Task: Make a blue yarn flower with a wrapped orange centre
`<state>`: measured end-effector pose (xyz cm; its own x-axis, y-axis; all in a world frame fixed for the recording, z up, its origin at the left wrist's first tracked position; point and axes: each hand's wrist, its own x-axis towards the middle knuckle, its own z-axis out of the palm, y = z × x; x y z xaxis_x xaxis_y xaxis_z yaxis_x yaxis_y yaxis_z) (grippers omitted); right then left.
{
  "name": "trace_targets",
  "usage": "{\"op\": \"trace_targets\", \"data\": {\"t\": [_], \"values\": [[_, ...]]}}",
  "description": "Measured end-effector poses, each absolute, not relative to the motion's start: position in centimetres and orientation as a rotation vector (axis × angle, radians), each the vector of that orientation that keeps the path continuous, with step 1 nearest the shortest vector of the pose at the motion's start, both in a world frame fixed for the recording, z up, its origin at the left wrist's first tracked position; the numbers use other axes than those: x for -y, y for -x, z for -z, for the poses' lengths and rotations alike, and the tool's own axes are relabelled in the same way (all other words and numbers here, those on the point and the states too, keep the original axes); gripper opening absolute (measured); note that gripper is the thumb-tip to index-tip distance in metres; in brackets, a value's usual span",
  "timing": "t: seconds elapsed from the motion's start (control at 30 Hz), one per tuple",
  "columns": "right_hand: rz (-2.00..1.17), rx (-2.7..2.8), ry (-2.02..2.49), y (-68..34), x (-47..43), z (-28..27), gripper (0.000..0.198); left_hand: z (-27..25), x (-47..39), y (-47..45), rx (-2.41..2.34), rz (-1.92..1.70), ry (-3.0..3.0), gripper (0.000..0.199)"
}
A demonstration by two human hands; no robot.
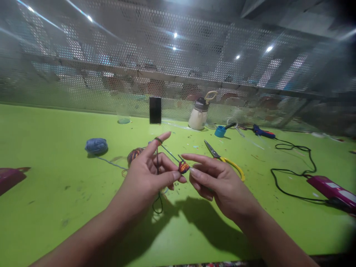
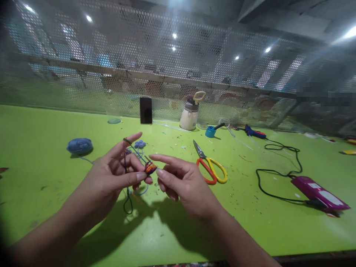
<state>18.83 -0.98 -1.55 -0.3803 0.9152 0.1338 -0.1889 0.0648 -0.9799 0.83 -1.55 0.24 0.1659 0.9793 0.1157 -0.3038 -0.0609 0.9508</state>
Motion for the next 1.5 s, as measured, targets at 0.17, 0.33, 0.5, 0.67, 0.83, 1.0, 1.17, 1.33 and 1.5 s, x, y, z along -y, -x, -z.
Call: {"op": "trace_targets", "data": {"t": [0.17, 0.33, 0.5, 0.67, 0.83, 1.0, 1.17, 1.33, 1.5], "values": [[-1.497, 1.351, 0.799, -18.62, 1.00, 1.57, 0.027, -0.14, 1.36, -0.80, -0.843, -1.303, -1.069, 0.077], [-1.502, 1.326, 0.791, -18.63, 0.99, 1.63, 0.024, -0.09, 1.23, -0.81, -0.856, -1.370, -1.025, 0.071], [-1.553, 1.270, 0.794, -18.59, 1.17, 1.49, 0.022, 0.04, 1.32, -0.86, -0.852, -1.397, -1.018, 0.069], [-1.586, 1.235, 0.771, -18.51, 1.13, 1.53, 0.023, 0.15, 1.30, -0.88, -0.832, -1.405, -1.011, 0.065], [-1.594, 1.235, 0.747, -18.57, 1.12, 1.69, 0.022, 0.45, 1.17, -0.92, -0.828, -1.403, -1.046, 0.062], [-1.592, 1.247, 0.740, -18.66, 1.10, 1.69, 0.022, 0.53, 1.20, -0.96, -0.831, -1.376, -1.102, 0.070], [-1.582, 1.274, 0.761, -18.78, 0.93, 1.62, 0.021, 0.54, 1.18, -0.96, -0.825, -1.350, -1.143, 0.080], [-1.538, 1.304, 0.772, -18.81, 0.77, 1.60, 0.022, 0.16, 1.17, -0.75, -0.843, -1.301, -1.144, 0.077], [-1.502, 1.340, 0.786, -19.03, 0.79, 1.61, 0.021, 0.06, 1.21, -0.76, -0.858, -1.321, -1.129, 0.073]]}}
